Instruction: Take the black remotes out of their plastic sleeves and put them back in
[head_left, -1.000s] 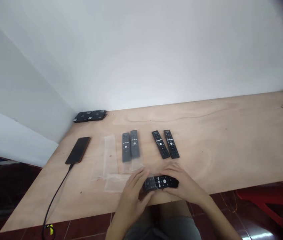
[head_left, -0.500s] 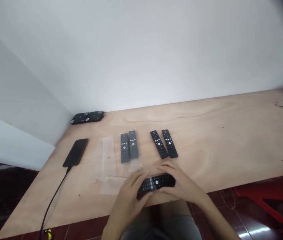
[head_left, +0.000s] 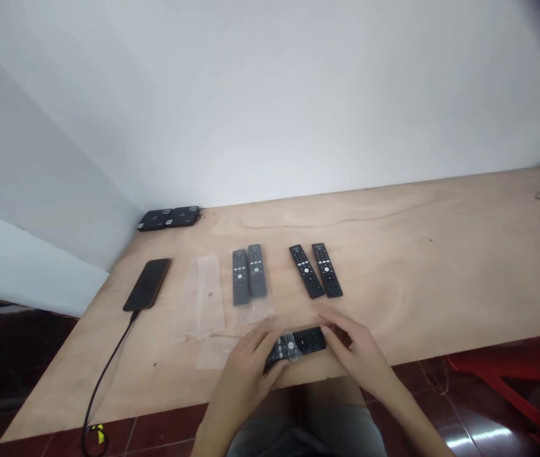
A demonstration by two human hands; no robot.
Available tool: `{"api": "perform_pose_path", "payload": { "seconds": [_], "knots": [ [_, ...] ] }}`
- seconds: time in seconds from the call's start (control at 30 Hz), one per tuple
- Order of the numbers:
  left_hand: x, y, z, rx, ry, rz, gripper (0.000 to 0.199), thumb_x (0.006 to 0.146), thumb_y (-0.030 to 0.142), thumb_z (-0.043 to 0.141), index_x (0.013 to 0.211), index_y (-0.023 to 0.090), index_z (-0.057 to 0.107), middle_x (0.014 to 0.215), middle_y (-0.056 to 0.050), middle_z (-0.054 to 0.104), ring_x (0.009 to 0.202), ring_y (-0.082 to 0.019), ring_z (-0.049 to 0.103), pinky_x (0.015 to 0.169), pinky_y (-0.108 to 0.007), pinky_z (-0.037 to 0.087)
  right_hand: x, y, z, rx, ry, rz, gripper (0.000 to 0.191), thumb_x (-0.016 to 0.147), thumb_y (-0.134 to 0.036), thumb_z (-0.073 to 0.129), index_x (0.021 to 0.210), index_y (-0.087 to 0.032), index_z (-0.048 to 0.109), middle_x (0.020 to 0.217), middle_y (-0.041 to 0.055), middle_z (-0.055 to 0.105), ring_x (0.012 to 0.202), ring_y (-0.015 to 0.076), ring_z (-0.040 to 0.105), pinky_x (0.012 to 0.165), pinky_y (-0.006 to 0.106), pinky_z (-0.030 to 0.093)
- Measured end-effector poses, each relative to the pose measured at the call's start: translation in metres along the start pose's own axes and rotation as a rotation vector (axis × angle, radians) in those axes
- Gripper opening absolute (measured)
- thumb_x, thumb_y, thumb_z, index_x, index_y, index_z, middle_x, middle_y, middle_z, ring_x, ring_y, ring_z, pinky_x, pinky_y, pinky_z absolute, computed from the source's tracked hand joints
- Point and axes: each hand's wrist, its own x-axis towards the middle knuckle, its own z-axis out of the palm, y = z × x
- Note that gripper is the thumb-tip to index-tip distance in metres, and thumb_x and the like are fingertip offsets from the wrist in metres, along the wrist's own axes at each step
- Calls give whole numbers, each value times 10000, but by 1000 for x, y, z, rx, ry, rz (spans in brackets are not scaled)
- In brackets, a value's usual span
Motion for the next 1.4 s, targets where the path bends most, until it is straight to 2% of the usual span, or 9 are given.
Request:
{"api": "perform_pose_path", "payload": {
  "seconds": [0.2,0.37,0.5,0.73,0.8,0.97,1.1,1.23,1.4],
  "knots": [
    [3,4,17,37,16,-6,596,959,184,818,1514,286,626,1406,-124,765,1290,-361,761,1067,-564,677,1,-7,23,112,-41,109,402,1099,-501,655,1384,-254,794,1356,141,824,1196,345,802,1060,550,674],
    [11,23,34,8,40,-19,608,940,74,740,1506,264,624,1422,-133,752,1322,-358,736,1091,-573,661,3,-12,49,333,-134,136,528,999,-405,783,1496,-245,705,1261,123,828,1075,296,805,936,462,698],
    [13,29,35,-36,27,-51,653,914,84,775,1514,286,617,1427,-118,747,1315,-359,737,1085,-572,663,3,-7,51,345,-128,135,478,1017,-419,738,1457,-234,717,1087,91,812,960,265,780,843,410,687],
    [6,12,18,-3,77,-95,517,915,210,879,1391,291,695,1345,-98,762,1255,-355,756,1061,-564,675,9,6,0,-29,-102,-93,286,1114,-363,568,1234,-260,805,1216,125,763,1114,308,736,937,443,652],
    [4,11,16,-21,74,-72,437,958,216,846,1367,282,707,1320,-98,760,1241,-337,751,1055,-545,676,8,10,-19,-81,-89,-78,285,1124,-366,552,1211,-254,800,1177,120,756,1063,302,741,862,417,650],
    [2,20,27,15,154,-36,287,1036,220,765,1319,265,747,1361,-133,704,1301,-346,681,1081,-567,651,-8,21,-57,-190,-63,-12,241,1111,-403,618,1254,-277,765,1239,105,739,1136,313,722,984,455,625],
    [3,31,43,71,273,-96,223,1065,193,703,1254,269,793,1254,-127,694,1166,-321,700,988,-536,673,-27,24,-70,-252,-37,45,207,1092,-439,655,1060,-269,768,971,59,705,855,264,696,749,371,602],
    [7,37,54,51,300,-120,270,1082,169,655,1306,252,781,1252,-129,714,1146,-304,723,973,-506,679,-43,26,-76,-246,-75,89,197,1070,-423,694,983,-267,775,966,53,697,773,235,686,616,323,545],
    [15,38,60,72,271,-114,345,1105,145,591,1407,242,727,1442,-137,705,1351,-311,686,1129,-527,633,-56,27,-79,-287,-168,-3,159,1066,-388,725,997,-262,793,1128,82,685,894,234,709,756,336,608]
  ]
}}
